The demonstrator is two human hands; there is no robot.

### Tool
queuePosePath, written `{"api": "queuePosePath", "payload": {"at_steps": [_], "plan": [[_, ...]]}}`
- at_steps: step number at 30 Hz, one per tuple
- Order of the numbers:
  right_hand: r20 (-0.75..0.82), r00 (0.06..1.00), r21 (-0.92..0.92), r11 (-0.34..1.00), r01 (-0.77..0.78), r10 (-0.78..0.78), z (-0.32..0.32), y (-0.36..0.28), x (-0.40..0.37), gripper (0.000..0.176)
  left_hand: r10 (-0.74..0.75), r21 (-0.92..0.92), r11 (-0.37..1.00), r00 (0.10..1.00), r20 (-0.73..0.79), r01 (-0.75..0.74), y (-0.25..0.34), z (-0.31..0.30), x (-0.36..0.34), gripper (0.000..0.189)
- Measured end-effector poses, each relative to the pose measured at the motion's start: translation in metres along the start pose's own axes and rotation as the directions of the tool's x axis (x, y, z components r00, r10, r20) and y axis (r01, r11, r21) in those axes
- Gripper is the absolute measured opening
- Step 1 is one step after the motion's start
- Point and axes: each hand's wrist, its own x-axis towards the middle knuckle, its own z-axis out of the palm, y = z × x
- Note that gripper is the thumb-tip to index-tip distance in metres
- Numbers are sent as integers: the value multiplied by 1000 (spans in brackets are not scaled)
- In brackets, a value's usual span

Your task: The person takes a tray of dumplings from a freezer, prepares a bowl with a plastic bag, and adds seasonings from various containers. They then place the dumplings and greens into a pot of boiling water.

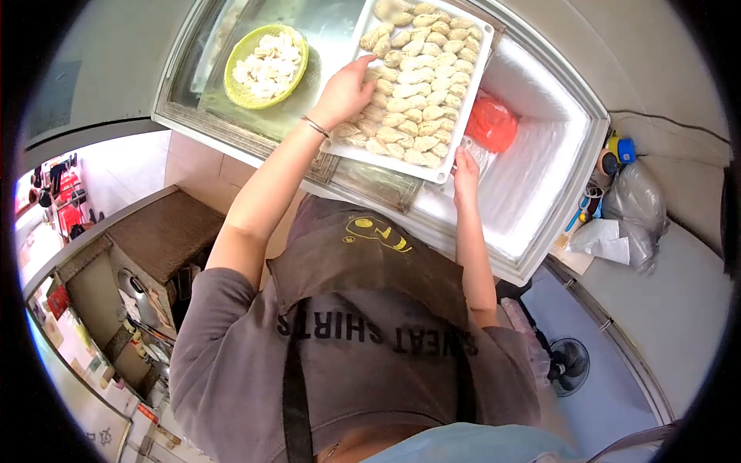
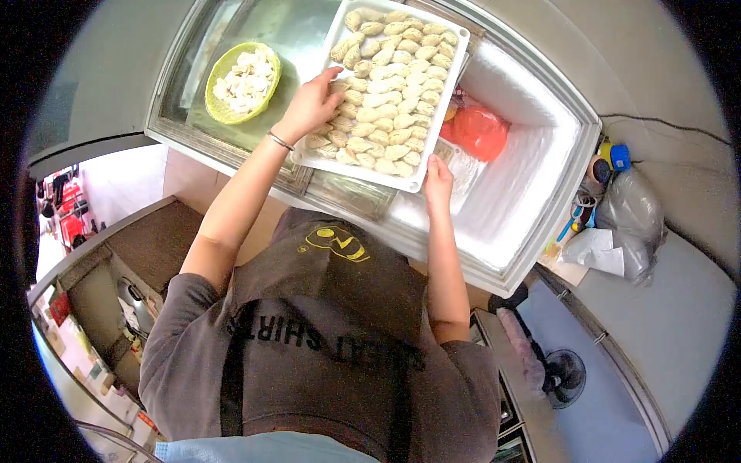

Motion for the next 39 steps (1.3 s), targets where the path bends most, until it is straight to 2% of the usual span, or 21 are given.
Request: {"api": "queuePosePath", "payload": {"at_steps": [2,3,6,7,9,11,15,17,19,21,23,25,26,27,29,31,32,33,35,37,39], "plan": [[31,999,82,996,-42,40,-5,4,2,37,165,20,986,959,-230,-165,0,-2,-5,43],[61,995,151,985,-81,73,-10,-1,-1,36,250,138,967,905,-343,-215,0,-4,-7,42],[-24,999,141,989,-45,49,-26,12,-1,35,108,94,993,905,-411,-76,-41,6,-15,52],[-34,998,137,989,-50,55,-24,18,-4,36,-162,-262,961,946,-281,86,-54,12,-20,54],[-71,995,146,986,81,-71,-6,42,-3,38,-396,-419,837,918,-21,352,-71,17,-26,43],[-131,990,5,999,51,-50,15,17,-25,39,-464,-508,747,884,64,429,-45,17,-38,33],[-139,990,75,996,50,-39,17,44,-16,39,-582,-505,670,807,99,544,-40,23,-40,37],[-149,968,-13,979,203,-202,15,36,-12,39,-601,-498,668,796,78,553,-27,27,-39,39],[-149,957,-6,968,253,-251,14,27,3,41,-535,-328,794,844,22,512,-33,25,-37,43],[-72,987,-29,990,140,-142,8,-7,20,48,-433,-268,872,901,-30,410,-41,28,-42,41],[-116,983,-23,990,141,-142,5,-17,48,53,-388,-318,878,921,-36,357,-35,29,-50,38],[139,969,412,878,-242,202,-14,-44,72,56,-421,-334,855,907,-2,396,-9,31,-55,39],[76,944,351,878,-326,321,-27,-61,72,57,-445,-341,838,895,23,425,11,37,-56,40],[38,965,340,904,-258,261,-46,-18,100,60,-426,-328,847,903,55,419,28,48,-60,37],[-89,959,307,923,-231,270,-71,-30,86,59,-361,-255,889,925,122,381,49,64,-55,37],[-247,964,214,976,-48,102,-107,-17,75,59,-265,-236,922,946,187,305,76,81,-45,37],[-279,953,224,973,-50,113,-133,-3,76,54,-232,-212,928,921,314,306,80,89,-38,35],[-364,928,188,982,-12,81,-145,-29,55,50,-203,-187,933,877,435,308,81,95,-32,34],[-494,869,23,1000,-20,29,-179,-42,34,53,-46,-264,954,941,337,141,95,98,-21,28],[-487,873,77,997,30,11,-217,-34,24,53,-58,-334,932,967,249,141,80,95,-14,22],[-523,852,115,992,56,12,-218,-40,15,52,162,-101,981,985,-60,-168,65,79,-6,22]]}}
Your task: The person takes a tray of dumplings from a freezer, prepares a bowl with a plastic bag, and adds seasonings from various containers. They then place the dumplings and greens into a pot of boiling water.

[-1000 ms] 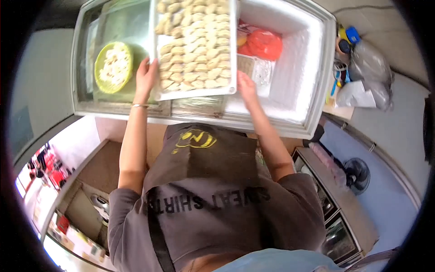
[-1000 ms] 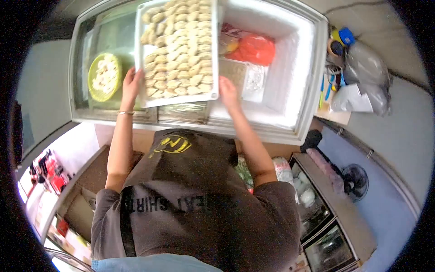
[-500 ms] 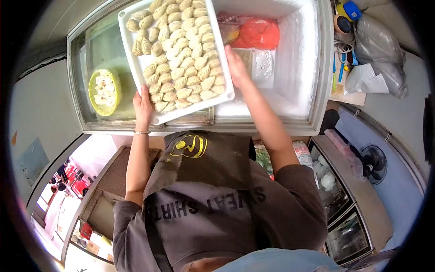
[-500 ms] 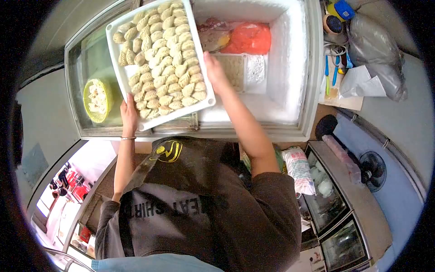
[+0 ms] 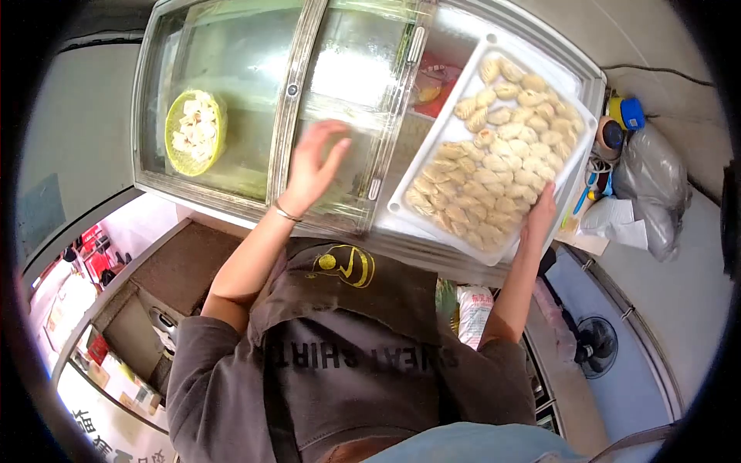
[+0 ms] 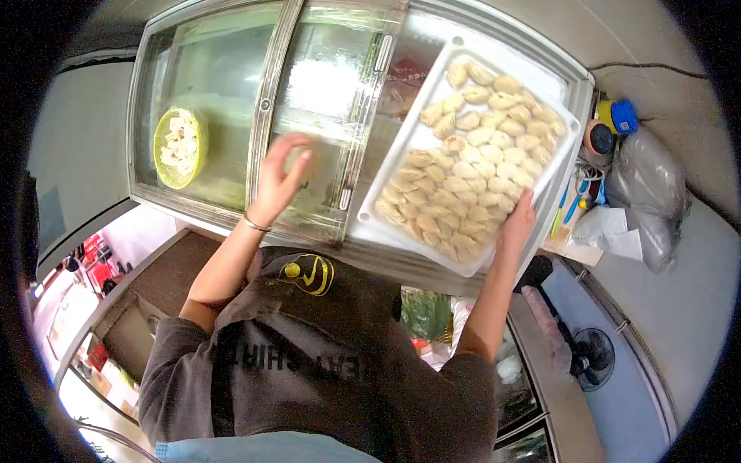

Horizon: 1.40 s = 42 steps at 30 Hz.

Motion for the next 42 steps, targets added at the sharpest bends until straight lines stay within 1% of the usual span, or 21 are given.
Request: {"api": "queuePosePath", "payload": {"at_steps": [2,3,4,5,7,11,13,14,16,17,19,20,22,23,25,26,28,32,37,41,42], "plan": [[-60,998,39,999,-4,6,-3,-2,-1,52,-57,141,987,994,-95,70,-26,-14,-5,26],[-104,995,-160,987,-18,1,-7,1,2,50,-105,188,973,985,-137,130,-28,-18,-6,28],[-147,989,-350,936,-38,-14,-7,6,6,49,-56,303,947,985,-164,105,-40,-20,-9,33],[-152,988,-346,938,-38,-16,-4,15,13,49,-44,359,927,983,-176,105,-50,-20,-12,36],[-26,960,-421,874,242,-279,9,41,31,50,-50,462,879,987,-153,116,-67,-21,-21,46],[7,976,-540,821,188,-219,45,79,68,50,-109,493,857,987,-115,152,-72,-19,-33,51],[2,994,-682,727,81,-108,60,110,93,51,-97,525,840,990,-106,139,-78,-18,-35,52],[12,993,-681,726,93,-115,66,122,102,51,-111,544,826,989,-98,146,-79,-17,-36,53],[56,998,-551,834,-1,38,73,147,120,55,-120,566,809,987,-106,159,-81,-15,-34,51],[70,997,-550,835,13,31,74,170,133,55,-119,578,800,987,-109,160,-83,-13,-35,51],[41,996,-401,912,91,-81,71,221,162,51,-106,565,810,986,-126,159,-87,-10,-32,53],[57,996,-403,910,92,-75,66,242,178,51,-110,575,803,987,-121,160,-88,-10,-32,53],[146,953,-570,765,301,-266,57,273,195,51,-139,583,791,982,-127,187,-87,-7,-31,53],[171,959,-576,767,282,-225,54,285,198,51,-157,585,785,979,-127,201,-87,-7,-31,53],[86,992,-306,950,-67,98,61,285,211,53,-173,592,778,977,-121,211,-90,-5,-29,51],[90,988,-318,944,-88,123,59,290,215,53,-196,599,769,974,-111,223,-90,-5,-30,51],[56,954,-492,840,-230,294,57,300,231,58,-198,586,775,971,-133,238,-93,-2,-29,51],[19,929,-322,882,-345,370,57,337,252,60,-206,600,763,970,-128,241,-96,-1,-31,51],[168,907,-452,848,-277,385,47,352,271,58,-199,582,776,970,-138,242,-96,2,-30,51],[329,884,-370,907,-203,332,64,346,273,59,-194,596,764,970,-149,245,-96,-2,-32,50],[315,922,-474,879,-52,224,82,331,262,52,-191,586,773,970,-151,243,-96,-3,-33,49]]}}
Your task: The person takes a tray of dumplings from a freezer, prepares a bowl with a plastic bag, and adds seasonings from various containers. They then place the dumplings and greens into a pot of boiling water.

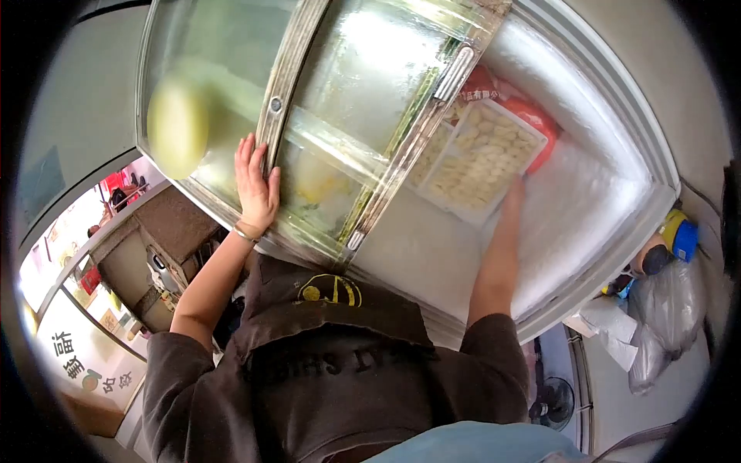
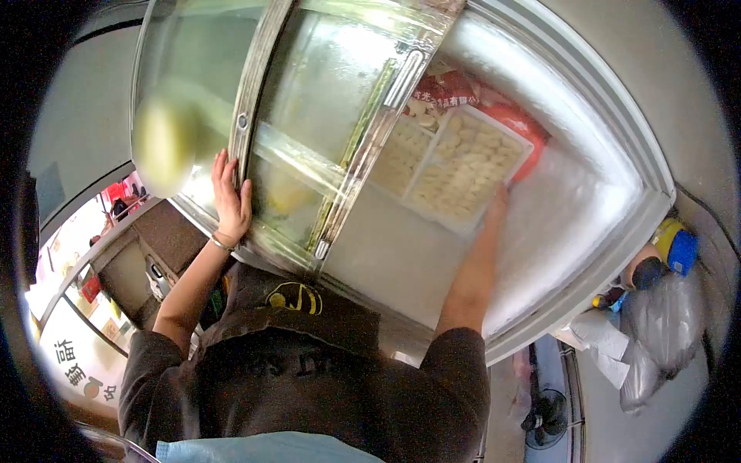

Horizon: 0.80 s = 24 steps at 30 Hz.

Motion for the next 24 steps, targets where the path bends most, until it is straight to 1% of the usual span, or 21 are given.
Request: {"api": "queuePosePath", "payload": {"at_steps": [1,2,3,4,5,6,7,8,10,11,12,13,14,16,17,19,21,23,24], "plan": [[-63,993,-165,982,90,-102,9,-24,-13,45,9,4,1000,1000,-10,-9,1,-2,1,49],[84,968,-25,971,238,-235,26,-56,-38,43,17,-12,1000,1000,-24,-18,4,-4,2,49],[203,904,128,925,357,-377,49,-103,-80,42,15,-30,999,999,-33,-16,3,-6,2,49],[293,939,534,846,-6,-178,71,-187,-158,36,16,-51,999,999,-41,-18,4,-7,1,48],[425,818,544,832,111,-387,85,-209,-198,42,9,-87,996,999,-48,-14,3,-9,2,47],[513,757,548,833,74,-404,106,-220,-232,47,4,-124,992,999,-52,-10,2,-11,1,46],[373,785,490,824,286,-495,135,-219,-271,53,-5,-179,984,997,-74,-9,0,-13,0,45],[470,839,263,951,162,-273,139,-257,-317,44,11,-199,980,997,-82,-27,0,-17,0,45],[429,873,319,943,93,-231,153,-258,-347,33,122,-72,989,990,-76,-128,-2,-27,3,46],[412,877,321,940,116,-249,151,-260,-349,33,177,-31,983,981,-85,-180,-6,-28,3,43],[385,892,308,944,118,-237,150,-262,-349,29,185,-35,981,977,-108,-189,-7,-29,5,43],[359,907,296,949,112,-219,151,-262,-352,25,249,19,968,966,-74,-249,-9,-31,5,41],[350,908,300,946,125,-231,153,-254,-355,25,312,70,949,950,-33,-309,-13,-35,4,38],[239,942,276,946,168,-237,148,-250,-349,28,327,56,944,944,-37,-324,-18,-38,4,36],[247,946,199,967,161,-208,133,-250,-348,31,328,48,944,944,-46,-326,-20,-37,3,35],[208,955,277,949,149,-210,104,-236,-348,33,338,26,941,939,-64,-337,-19,-39,4,35],[134,979,67,987,149,-157,62,-221,-348,45,351,-8,936,934,-75,-352,-21,-41,3,34],[40,982,51,981,185,-187,21,-203,-349,43,344,-45,936,935,-83,-348,-21,-45,2,34],[-92,980,-187,970,155,-174,-1,-203,-358,36,334,-72,938,939,-88,-340,-21,-46,4,33]]}}
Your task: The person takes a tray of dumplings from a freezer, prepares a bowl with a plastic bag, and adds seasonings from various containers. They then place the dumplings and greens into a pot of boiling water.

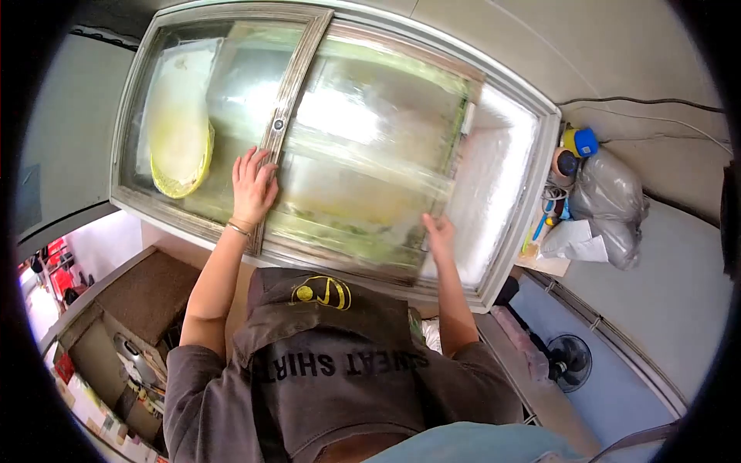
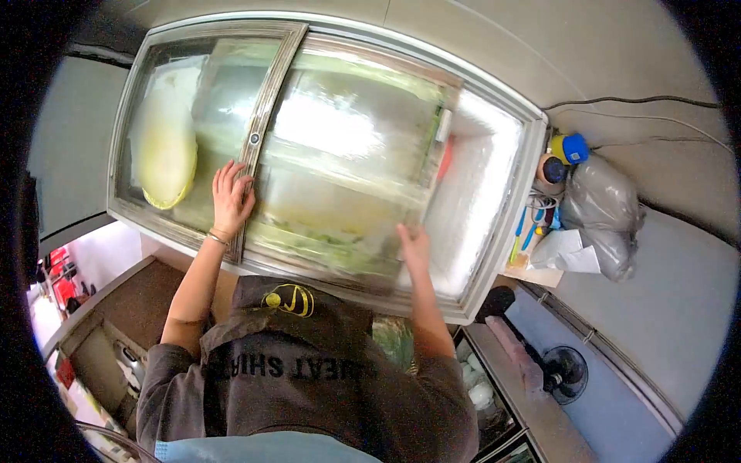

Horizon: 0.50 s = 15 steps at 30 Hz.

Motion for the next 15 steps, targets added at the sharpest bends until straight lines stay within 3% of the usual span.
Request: {"api": "queuePosePath", "payload": {"at_steps": [1,2,3,4,5,6,8,10,12,14,15], "plan": [[-134,991,-238,971,-39,7,-25,0,-7,29,6,-17,1000,1000,-13,-6,-1,0,1,33],[-372,894,-339,933,121,-251,-50,5,-15,22,-10,-61,998,999,-39,7,-3,1,-1,33],[-541,683,-476,848,232,-491,-77,11,-24,17,-26,-110,994,998,-59,20,-3,2,-3,32],[-560,649,-617,782,89,-515,-108,22,-30,22,-7,-134,991,996,-88,-5,-2,0,-1,32],[-622,669,-561,828,-19,-406,-125,20,-42,31,-7,-154,988,995,-95,-8,-3,2,-3,32],[-630,656,-570,821,-27,-415,-128,8,-49,31,-4,-167,986,994,-106,-13,-5,3,-4,33],[-647,556,-601,798,49,-522,-119,-22,-49,38,18,-185,982,994,-106,-37,-8,2,-5,33],[-579,548,-624,761,178,-603,-105,-26,-26,45,50,-182,981,994,-102,-68,-10,-4,-5,34],[-549,613,-653,750,111,-569,-98,-22,10,54,71,-188,979,995,-69,-83,-8,-8,-4,35],[-615,656,-624,778,-66,-438,-103,-9,63,65,103,-171,978,990,-94,-118,-9,-9,-4,36],[-622,644,-620,783,-57,-445,-110,-10,85,65,118,-175,976,991,-65,-127,-9,-12,-4,35]]}}
